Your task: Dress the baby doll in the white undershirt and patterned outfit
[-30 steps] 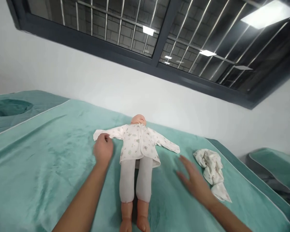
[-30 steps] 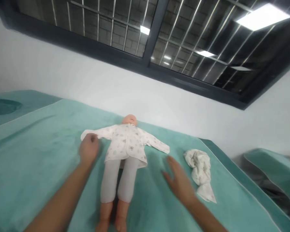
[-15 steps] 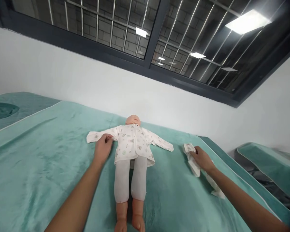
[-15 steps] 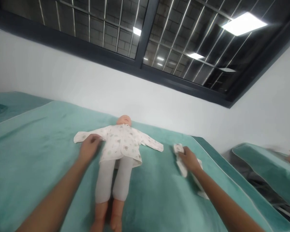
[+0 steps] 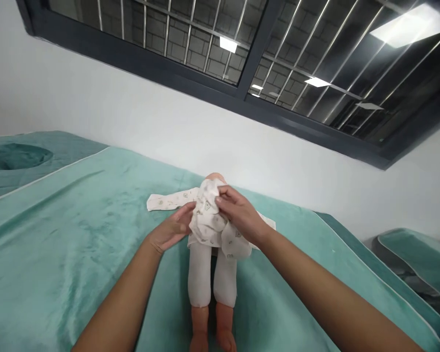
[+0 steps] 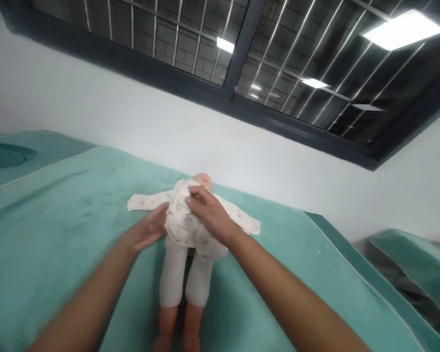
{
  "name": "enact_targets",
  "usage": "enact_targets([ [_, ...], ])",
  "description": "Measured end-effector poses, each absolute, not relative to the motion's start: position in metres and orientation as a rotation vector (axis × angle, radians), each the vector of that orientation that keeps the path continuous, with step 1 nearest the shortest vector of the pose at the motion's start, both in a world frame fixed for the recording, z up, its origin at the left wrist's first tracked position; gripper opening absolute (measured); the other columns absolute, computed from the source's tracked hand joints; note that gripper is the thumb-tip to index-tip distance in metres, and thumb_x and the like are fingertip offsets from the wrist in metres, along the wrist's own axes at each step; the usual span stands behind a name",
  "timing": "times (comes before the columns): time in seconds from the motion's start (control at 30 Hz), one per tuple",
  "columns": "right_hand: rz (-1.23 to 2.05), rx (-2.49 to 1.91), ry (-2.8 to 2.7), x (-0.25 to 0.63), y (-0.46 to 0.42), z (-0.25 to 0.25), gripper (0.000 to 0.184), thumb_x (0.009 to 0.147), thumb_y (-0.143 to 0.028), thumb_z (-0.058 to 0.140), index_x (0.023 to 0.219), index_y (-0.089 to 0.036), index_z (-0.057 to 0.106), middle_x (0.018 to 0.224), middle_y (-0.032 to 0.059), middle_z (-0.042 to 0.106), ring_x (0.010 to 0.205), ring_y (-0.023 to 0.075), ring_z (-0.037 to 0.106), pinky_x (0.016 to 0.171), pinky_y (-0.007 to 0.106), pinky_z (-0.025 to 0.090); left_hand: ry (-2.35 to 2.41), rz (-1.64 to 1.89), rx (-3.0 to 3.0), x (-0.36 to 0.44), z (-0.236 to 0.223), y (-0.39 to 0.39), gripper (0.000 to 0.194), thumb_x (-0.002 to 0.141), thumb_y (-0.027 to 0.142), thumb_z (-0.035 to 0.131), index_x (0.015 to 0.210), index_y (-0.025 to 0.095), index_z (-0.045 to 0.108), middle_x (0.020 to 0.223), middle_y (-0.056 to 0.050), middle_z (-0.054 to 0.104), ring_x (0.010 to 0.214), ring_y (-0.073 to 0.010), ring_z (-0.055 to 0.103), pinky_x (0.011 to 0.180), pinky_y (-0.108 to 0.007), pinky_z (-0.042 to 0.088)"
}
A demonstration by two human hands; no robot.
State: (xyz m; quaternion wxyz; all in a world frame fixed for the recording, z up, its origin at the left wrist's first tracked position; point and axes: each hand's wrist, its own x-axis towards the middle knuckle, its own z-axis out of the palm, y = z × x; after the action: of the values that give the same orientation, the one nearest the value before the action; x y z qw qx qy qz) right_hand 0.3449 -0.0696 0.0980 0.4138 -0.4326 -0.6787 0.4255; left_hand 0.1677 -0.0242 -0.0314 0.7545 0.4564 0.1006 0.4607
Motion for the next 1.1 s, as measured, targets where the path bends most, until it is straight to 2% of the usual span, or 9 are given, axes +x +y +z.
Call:
enact_targets([
  [0.13,0.834,-1.143,-1.865,0.336,-0.06,0.088,0.015,0.09,-0.038,0.056,0.088,-0.023,0.059,0.083,-0.0007,0.054,0.079,0.0156,0.05,0.074,0.028,0.043,0.326,0.999,1.034,0.17,-0.036,-0.024,0.053,0.063,0.038,0.084,0.109,0.015,0.071,0.108,-0.015,0.073,0.11,-0.0358,0.063,0.089,-0.044,0.05],
  [0.27,0.674,-1.205,-1.798,0.341,-0.068,0.101,0.015,0.092,-0.037,0.052,0.09,-0.024,0.058,0.088,-0.001,0.053,0.084,0.0162,0.049,0.078,0.028,0.04,0.4,1.344,0.921,0.169,-0.014,-0.036,0.035,0.077,0.037,0.073,0.105,0.016,0.071,0.109,-0.012,0.072,0.109,-0.0316,0.063,0.09,-0.042,0.05],
  [0.37,0.632,-1.224,-1.776,0.35,-0.083,0.114,0.013,0.092,-0.034,0.053,0.085,-0.025,0.058,0.092,-0.0018,0.053,0.081,0.0148,0.049,0.077,0.028,0.04,0.412,1.519,0.903,0.166,0.027,-0.047,0.026,0.079,0.035,0.071,0.097,0.016,0.071,0.102,-0.01,0.073,0.101,-0.0281,0.065,0.085,-0.037,0.051],
  [0.5,0.517,-1.17,-1.779,0.36,-0.104,0.137,0.017,0.089,-0.032,0.057,0.075,-0.023,0.056,0.094,-0.0002,0.057,0.082,0.0157,0.052,0.081,0.031,0.043,0.364,1.577,0.959,0.165,0.094,-0.063,0.019,0.082,0.033,0.07,0.09,0.017,0.068,0.083,-0.003,0.069,0.08,-0.0186,0.066,0.07,-0.027,0.051],
  [0.6,0.462,-1.046,-1.758,0.359,-0.111,0.162,0.014,0.084,-0.035,0.067,0.085,-0.024,0.059,0.1,0.0009,0.06,0.096,0.0179,0.056,0.087,0.033,0.045,0.332,1.41,1.104,0.165,0.135,-0.08,0.017,0.081,0.032,0.071,0.088,0.017,0.067,0.075,-0.001,0.065,0.066,-0.0135,0.061,0.061,-0.023,0.049],
  [0.7,0.658,-0.854,-1.841,0.354,-0.111,0.187,0.036,0.075,-0.032,0.078,0.106,-0.026,0.06,0.123,0.0021,0.058,0.112,0.0191,0.054,0.093,0.033,0.046,0.291,1.193,1.215,0.162,0.162,-0.097,0.017,0.082,0.031,0.071,0.091,0.017,0.067,0.07,0.0,0.062,0.057,-0.0119,0.058,0.055,-0.023,0.048],
  [0.87,1.143,-0.675,-1.941,0.348,-0.115,0.204,0.028,0.073,-0.027,0.08,0.096,-0.021,0.065,0.092,0.0004,0.067,0.084,0.0162,0.063,0.072,0.028,0.051,0.348,1.047,1.371,0.148,0.185,-0.117,0.022,0.079,0.033,0.074,0.089,0.015,0.069,0.072,-0.003,0.065,0.056,-0.013,0.059,0.05,-0.022,0.047],
  [0.97,1.277,-0.642,-1.971,0.35,-0.126,0.204,0.026,0.075,-0.03,0.078,0.096,-0.018,0.069,0.088,0.0016,0.069,0.082,0.0174,0.065,0.071,0.028,0.052,0.403,1.076,1.428,0.142,0.192,-0.124,0.022,0.078,0.034,0.075,0.086,0.015,0.069,0.074,-0.004,0.067,0.059,-0.0151,0.062,0.052,-0.024,0.048],
  [1.1,1.457,-0.556,-1.927,0.359,-0.136,0.201,0.04,0.075,-0.043,0.077,0.104,-0.017,0.07,0.092,0.0049,0.071,0.084,0.02,0.068,0.07,0.028,0.054,0.405,1.31,1.377,0.14,0.195,-0.124,0.019,0.078,0.033,0.074,0.084,0.017,0.066,0.071,-0.001,0.064,0.06,-0.0145,0.062,0.055,-0.024,0.049],
])
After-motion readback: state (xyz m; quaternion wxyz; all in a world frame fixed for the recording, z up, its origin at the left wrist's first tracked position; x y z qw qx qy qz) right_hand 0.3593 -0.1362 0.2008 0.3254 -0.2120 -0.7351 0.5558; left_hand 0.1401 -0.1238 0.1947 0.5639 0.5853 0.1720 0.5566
